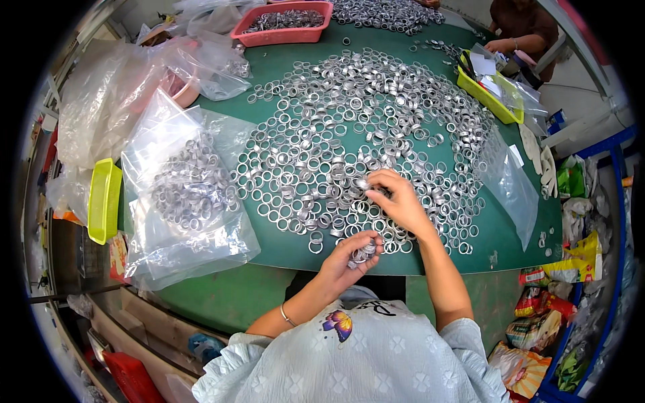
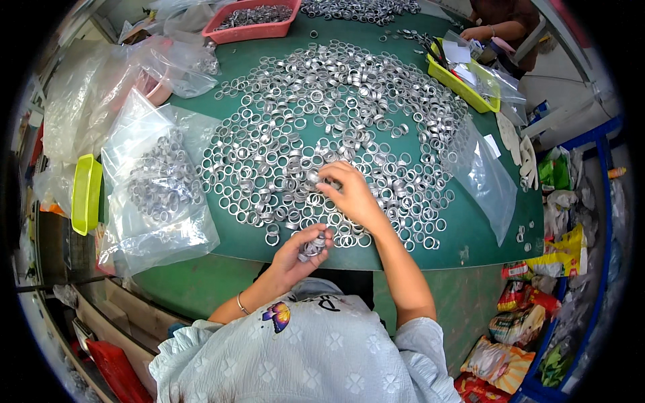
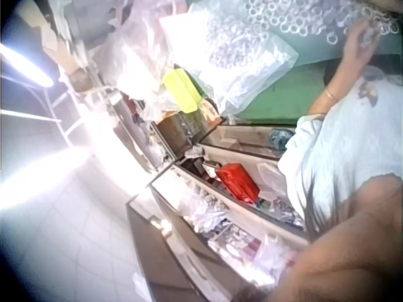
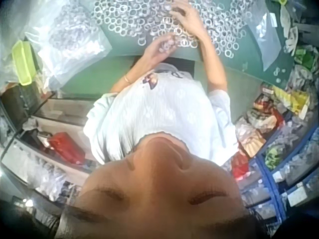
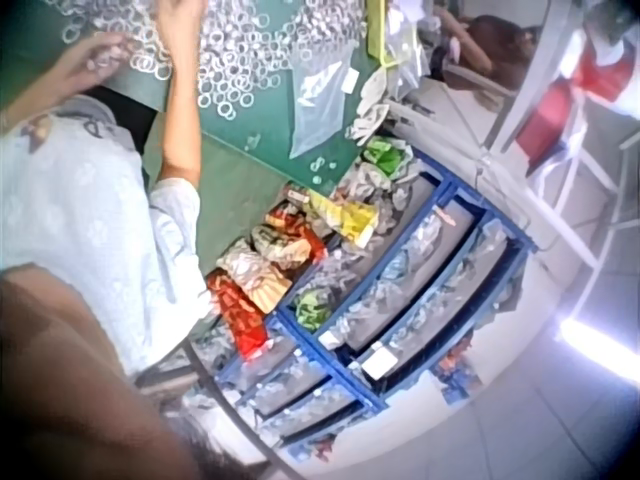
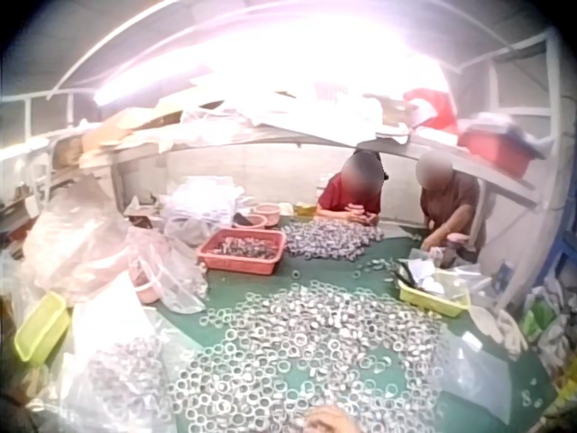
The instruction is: The person picks up small metal rings from a pile on a green table and places them into plastic bags.
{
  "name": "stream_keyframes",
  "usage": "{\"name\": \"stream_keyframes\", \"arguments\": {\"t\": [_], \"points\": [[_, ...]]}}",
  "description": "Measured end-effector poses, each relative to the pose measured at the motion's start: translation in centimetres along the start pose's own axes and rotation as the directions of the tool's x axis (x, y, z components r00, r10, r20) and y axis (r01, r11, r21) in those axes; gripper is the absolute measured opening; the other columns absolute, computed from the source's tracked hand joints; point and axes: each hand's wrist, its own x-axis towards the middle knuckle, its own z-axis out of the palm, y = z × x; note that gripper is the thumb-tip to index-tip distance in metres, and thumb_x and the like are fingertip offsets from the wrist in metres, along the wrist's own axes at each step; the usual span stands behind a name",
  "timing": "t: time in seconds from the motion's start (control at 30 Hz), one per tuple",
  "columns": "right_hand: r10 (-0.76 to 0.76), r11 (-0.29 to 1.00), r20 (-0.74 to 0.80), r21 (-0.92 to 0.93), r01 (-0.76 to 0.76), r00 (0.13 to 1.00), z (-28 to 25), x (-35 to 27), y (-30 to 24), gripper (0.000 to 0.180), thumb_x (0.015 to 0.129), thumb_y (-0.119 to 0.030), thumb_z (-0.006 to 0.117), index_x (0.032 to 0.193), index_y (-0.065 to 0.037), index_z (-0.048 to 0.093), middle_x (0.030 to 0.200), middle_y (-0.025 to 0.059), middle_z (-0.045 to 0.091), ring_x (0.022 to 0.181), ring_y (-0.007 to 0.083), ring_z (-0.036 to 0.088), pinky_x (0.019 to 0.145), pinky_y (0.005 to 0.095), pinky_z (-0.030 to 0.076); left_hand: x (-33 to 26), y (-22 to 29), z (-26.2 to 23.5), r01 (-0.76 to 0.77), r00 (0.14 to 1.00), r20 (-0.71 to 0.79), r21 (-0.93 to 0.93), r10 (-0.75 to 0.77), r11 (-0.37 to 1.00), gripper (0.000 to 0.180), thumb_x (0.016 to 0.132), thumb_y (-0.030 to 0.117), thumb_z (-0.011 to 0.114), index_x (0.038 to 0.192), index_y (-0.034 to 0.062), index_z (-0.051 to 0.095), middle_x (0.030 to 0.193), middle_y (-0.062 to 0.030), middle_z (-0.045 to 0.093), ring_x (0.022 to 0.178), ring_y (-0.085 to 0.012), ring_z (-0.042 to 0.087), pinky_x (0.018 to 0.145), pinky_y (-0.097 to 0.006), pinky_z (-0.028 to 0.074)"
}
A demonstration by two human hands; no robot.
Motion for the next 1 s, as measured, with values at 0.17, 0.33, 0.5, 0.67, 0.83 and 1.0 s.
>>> {"name": "stream_keyframes", "arguments": {"t": [0.17, 0.33, 0.5, 0.67, 0.83, 1.0], "points": [[0.362, 0.834, 0.143, 0.392, -0.388, 0.921, -2.4, -2.1, -1.5, 0.019, 0.087, -0.012, 0.063, 0.1, 0.002, 0.062, 0.084, 0.0006, 0.063, 0.077, 0.0057, 0.053, 0.07, 0.0226, 0.044, 0.1, 0.4, 0.8, 0.021, 1.0, 0.018, -0.03, -0.02, 0.999, 0.032, 0.087, 0.011, 0.059, 0.118, 0.0058, 0.052, 0.099, -0.0079, 0.058, 0.088, -0.0178, 0.058, 0.071, -0.027, 0.05], [0.337, 0.79, 0.177, 0.48, -0.38, 0.925, -2.8, -3.5, -2.5, 0.022, 0.088, -0.013, 0.063, 0.105, 0.001, 0.061, 0.092, 0.0022, 0.065, 0.084, 0.0073, 0.057, 0.075, 0.0242, 0.046, 0.3, 0.2, 1.3, 0.031, 0.999, -0.007, -0.032, -0.032, 0.999, 0.036, 0.089, 0.016, 0.058, 0.124, 0.0067, 0.05, 0.097, -0.0074, 0.058, 0.085, -0.0166, 0.058, 0.07, -0.027, 0.053], [0.205, 0.925, 0.255, 0.266, -0.273, 0.945, -3.6, -3.7, -3.5, 0.021, 0.085, -0.012, 0.065, 0.103, -0.001, 0.063, 0.078, 0.0005, 0.058, 0.072, 0.0077, 0.051, 0.065, 0.0254, 0.042, 0.0, 0.2, 1.6, 0.008, 1.0, -0.023, -0.048, -0.009, 0.999, 0.034, 0.093, 0.023, 0.055, 0.123, 0.0076, 0.051, 0.092, -0.0057, 0.056, 0.084, -0.016, 0.057, 0.07, -0.028, 0.054], [0.206, 0.979, 0.077, -0.01, -0.205, 0.976, -3.0, -3.3, -3.5, 0.021, 0.082, -0.012, 0.066, 0.099, -0.001, 0.063, 0.085, 0.0075, 0.06, 0.077, 0.0174, 0.055, 0.068, 0.0302, 0.044, 0.0, 0.2, 0.8, 0.04, 0.999, 0.005, -0.005, -0.04, 0.999, 0.027, 0.092, 0.021, 0.056, 0.115, 0.0074, 0.054, 0.086, -0.0039, 0.054, 0.08, -0.0154, 0.055, 0.067, -0.026, 0.052], [0.049, 0.913, -0.066, -0.401, -0.071, 0.997, -1.5, -2.1, -3.0, 0.024, 0.075, -0.013, 0.07, 0.097, -0.005, 0.066, 0.094, 0.0091, 0.052, 0.091, 0.028, 0.049, 0.08, 0.0373, 0.04, -0.3, 0.1, 0.6, 0.067, 0.996, 0.054, 0.013, -0.068, 0.998, 0.023, 0.091, 0.018, 0.056, 0.11, 0.0067, 0.056, 0.087, -0.0038, 0.055, 0.081, -0.0152, 0.055, 0.067, -0.027, 0.051], [-0.03, 0.909, 0.032, -0.415, 0.04, 0.999, 1.7, 0.0, -1.2, 0.014, 0.074, -0.012, 0.07, 0.085, -0.005, 0.067, 0.095, 0.0068, 0.054, 0.095, 0.0266, 0.048, 0.083, 0.0373, 0.037, -0.7, 0.1, 0.7, 0.024, 0.999, 0.038, 0.082, -0.027, 0.996, 0.028, 0.089, 0.014, 0.058, 0.116, 0.0055, 0.054, 0.095, -0.0054, 0.058, 0.091, -0.0176, 0.058, 0.078, -0.031, 0.054]]}}
